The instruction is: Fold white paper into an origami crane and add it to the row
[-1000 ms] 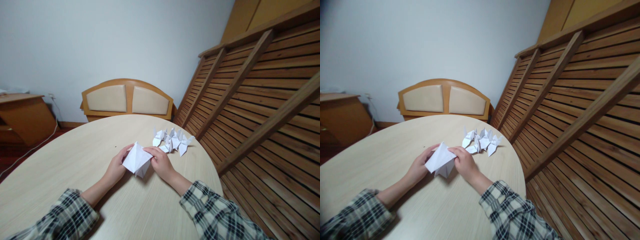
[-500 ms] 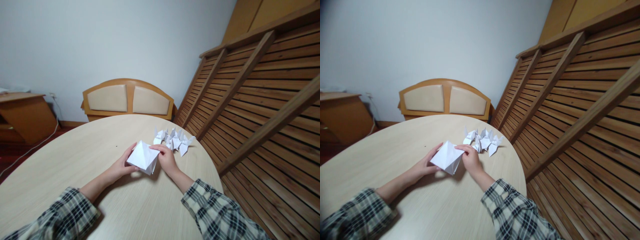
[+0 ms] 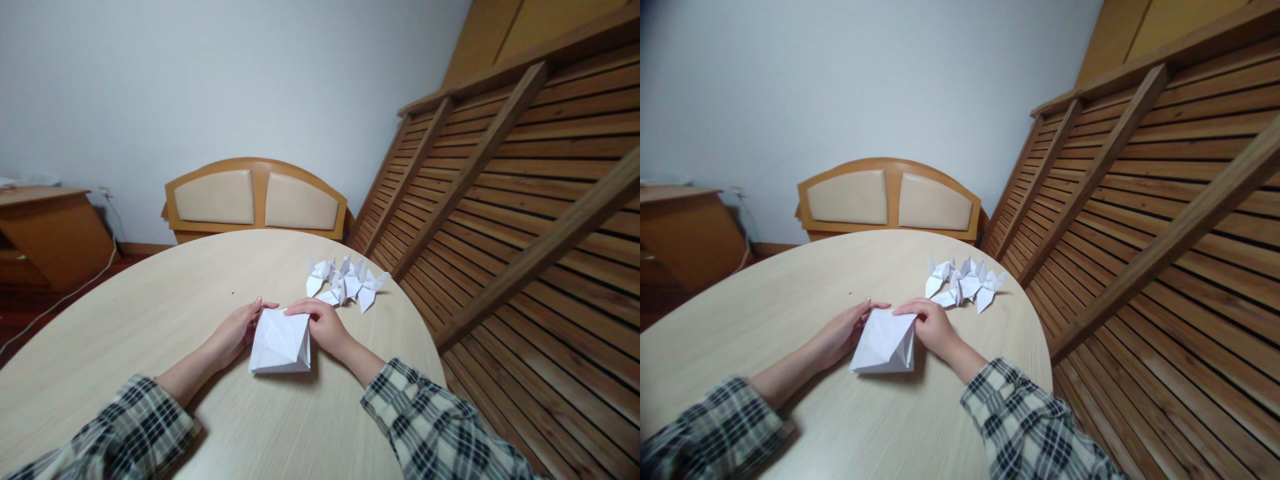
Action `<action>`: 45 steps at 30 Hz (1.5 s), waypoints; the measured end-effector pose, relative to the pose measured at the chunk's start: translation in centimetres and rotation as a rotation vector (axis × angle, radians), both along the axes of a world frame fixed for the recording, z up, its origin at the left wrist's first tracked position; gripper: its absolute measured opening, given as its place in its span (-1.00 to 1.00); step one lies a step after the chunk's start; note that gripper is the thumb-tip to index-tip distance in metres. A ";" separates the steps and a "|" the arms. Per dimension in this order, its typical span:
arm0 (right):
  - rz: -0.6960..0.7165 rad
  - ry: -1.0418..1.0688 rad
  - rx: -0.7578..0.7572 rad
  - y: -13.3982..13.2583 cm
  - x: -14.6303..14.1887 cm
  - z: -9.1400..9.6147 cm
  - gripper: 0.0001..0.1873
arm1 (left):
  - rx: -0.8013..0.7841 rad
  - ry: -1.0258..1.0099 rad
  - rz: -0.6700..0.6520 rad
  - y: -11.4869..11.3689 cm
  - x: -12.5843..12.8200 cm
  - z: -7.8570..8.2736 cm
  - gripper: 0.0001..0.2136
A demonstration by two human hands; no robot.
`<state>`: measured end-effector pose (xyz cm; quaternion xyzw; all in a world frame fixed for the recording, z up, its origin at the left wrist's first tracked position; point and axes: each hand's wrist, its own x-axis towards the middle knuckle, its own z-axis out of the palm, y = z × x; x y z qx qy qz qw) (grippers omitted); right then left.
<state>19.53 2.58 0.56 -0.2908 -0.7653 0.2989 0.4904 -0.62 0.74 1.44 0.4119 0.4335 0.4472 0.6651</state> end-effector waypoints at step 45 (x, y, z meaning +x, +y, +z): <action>-0.017 -0.149 0.273 -0.7 0.1 0.3 -0.71 | -0.024 0.059 -0.015 -0.3 0.5 0.3 -0.68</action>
